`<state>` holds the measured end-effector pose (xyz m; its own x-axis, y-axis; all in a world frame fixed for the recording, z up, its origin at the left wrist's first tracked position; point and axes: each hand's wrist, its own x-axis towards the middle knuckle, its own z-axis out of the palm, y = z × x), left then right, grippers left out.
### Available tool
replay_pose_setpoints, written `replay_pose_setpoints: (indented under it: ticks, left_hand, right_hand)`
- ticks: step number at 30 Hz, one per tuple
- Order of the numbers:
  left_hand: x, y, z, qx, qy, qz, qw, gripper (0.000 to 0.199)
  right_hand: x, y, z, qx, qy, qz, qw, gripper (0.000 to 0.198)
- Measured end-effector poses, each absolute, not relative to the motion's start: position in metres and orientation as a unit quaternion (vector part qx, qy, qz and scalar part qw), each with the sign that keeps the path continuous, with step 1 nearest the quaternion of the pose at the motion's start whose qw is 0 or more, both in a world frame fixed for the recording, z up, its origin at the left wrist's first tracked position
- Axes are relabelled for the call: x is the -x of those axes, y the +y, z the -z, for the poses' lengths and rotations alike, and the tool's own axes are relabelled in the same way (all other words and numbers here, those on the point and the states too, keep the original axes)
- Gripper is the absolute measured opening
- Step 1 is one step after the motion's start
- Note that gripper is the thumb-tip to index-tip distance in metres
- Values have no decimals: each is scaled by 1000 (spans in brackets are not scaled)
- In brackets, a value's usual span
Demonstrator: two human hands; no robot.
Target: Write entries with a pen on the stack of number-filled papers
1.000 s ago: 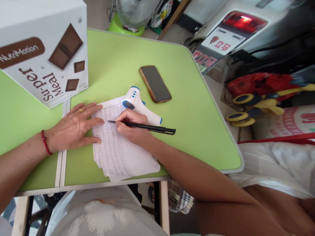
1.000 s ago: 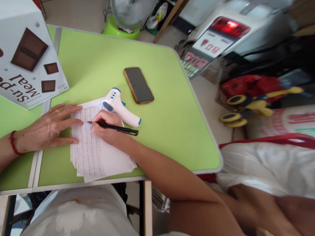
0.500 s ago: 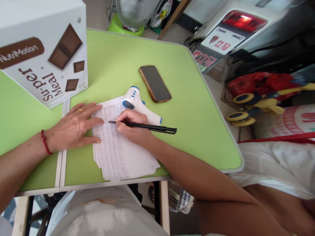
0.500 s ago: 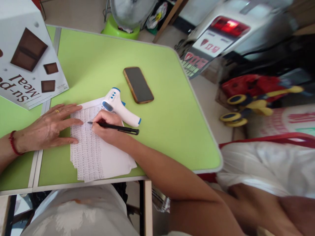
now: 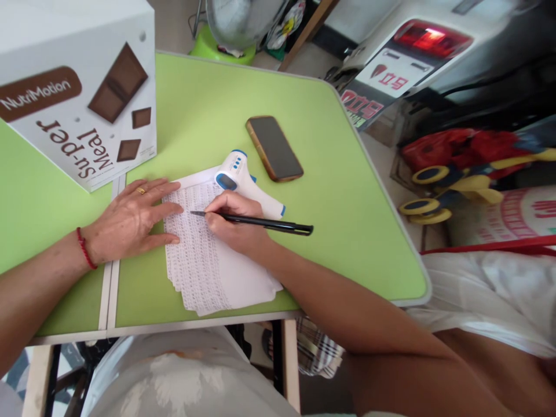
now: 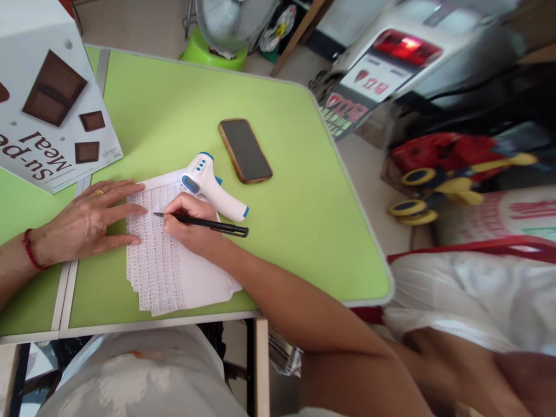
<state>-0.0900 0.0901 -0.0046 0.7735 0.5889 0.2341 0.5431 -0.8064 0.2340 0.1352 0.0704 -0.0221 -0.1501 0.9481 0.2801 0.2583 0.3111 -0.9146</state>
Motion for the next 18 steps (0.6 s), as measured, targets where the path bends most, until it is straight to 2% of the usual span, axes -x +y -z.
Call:
replay_pose_setpoints:
  ticks: [4, 9, 18]
  left_hand:
    - [92, 94, 6, -940, 281, -172, 95, 41]
    - [93, 95, 6, -941, 251, -178, 140, 27]
    - [92, 94, 5, -940, 253, -179, 141, 26]
  right_hand:
    - [-135, 71, 26, 457, -662, -374, 461, 7]
    - [-136, 70, 27, 454, -674, -358, 459, 7]
    - [-136, 70, 27, 432, -688, -364, 455, 6]
